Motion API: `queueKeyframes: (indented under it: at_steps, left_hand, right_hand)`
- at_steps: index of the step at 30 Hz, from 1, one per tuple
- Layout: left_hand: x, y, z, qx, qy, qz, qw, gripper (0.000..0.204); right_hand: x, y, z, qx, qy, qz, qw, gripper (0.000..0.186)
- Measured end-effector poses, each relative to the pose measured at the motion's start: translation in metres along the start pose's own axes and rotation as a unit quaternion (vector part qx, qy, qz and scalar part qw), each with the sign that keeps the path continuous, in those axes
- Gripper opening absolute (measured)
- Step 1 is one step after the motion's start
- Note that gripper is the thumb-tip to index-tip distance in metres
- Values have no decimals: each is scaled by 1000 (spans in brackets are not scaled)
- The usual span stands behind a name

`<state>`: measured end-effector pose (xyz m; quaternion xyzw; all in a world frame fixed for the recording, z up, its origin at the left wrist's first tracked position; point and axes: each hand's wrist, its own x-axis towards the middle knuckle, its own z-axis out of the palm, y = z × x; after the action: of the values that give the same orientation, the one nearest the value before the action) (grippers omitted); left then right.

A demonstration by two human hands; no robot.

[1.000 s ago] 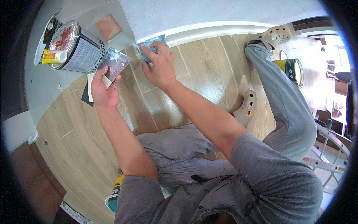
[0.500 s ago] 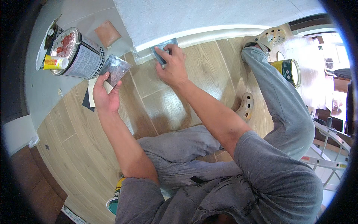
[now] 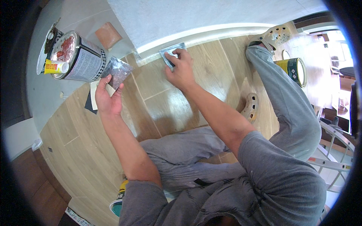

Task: The person sits on the floor and uses a putty knife to apply a white substance, likely caulk, to the seam between the baseboard and the wall. They repeatedly scoop the material from a container and smooth it along the joint.

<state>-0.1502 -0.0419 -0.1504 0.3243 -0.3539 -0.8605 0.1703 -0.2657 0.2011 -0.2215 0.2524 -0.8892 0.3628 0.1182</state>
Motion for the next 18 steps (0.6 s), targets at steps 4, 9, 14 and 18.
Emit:
queueKeyframes:
  at_steps: [4, 9, 14, 18]
  left_hand:
    - [-3, -1, 3, 6, 22, -8, 1000, 27]
    - [-4, 1, 8, 18, 21, 5, 1000, 26]
    - [-7, 2, 8, 19, 34, 3, 999, 25]
    - [-5, 2, 7, 15, 16, -14, 1000, 24]
  right_hand:
    - [-1, -4, 1, 48, 33, 12, 998, 53]
    - [16, -2, 12, 40, 46, -12, 998, 53]
    - [2, 9, -4, 3, -39, 58, 998, 53]
    - [10, 7, -20, 49, 56, 4, 997, 52]
